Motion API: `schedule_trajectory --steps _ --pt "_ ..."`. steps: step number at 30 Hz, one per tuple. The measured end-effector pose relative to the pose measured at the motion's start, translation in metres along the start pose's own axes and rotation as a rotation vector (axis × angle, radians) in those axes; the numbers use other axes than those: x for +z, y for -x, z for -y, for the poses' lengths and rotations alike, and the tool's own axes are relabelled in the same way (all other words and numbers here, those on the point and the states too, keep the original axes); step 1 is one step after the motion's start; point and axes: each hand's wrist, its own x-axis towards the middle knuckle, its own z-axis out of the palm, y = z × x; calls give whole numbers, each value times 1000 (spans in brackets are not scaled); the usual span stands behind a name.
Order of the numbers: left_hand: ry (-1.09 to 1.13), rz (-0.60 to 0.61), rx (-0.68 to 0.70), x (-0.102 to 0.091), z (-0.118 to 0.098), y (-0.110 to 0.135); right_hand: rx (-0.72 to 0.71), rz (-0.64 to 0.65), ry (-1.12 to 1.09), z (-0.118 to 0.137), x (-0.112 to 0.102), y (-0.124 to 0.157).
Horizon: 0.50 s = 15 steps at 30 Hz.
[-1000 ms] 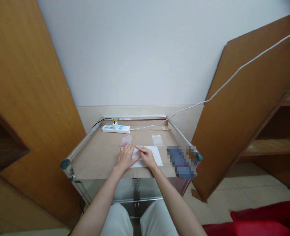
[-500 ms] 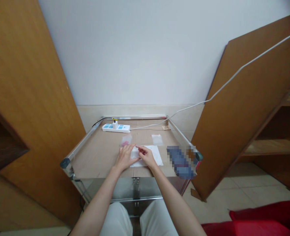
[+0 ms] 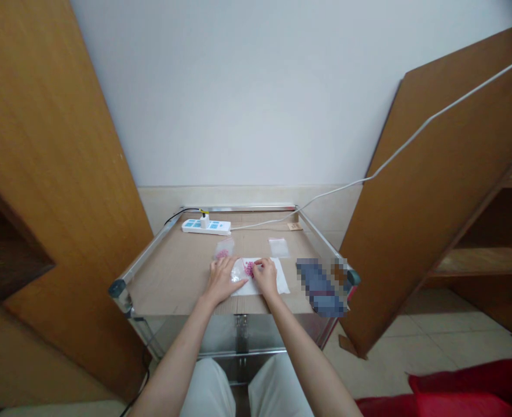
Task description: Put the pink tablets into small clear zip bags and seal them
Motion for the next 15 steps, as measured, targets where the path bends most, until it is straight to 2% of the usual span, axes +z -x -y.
schedule_trajectory --steps 7,15 --pt "47 -62 -9 13 -3 3 53 74 170 1 3 0" --pt "107 -13 -27 17 -1 7 54 57 189 -2 4 1"
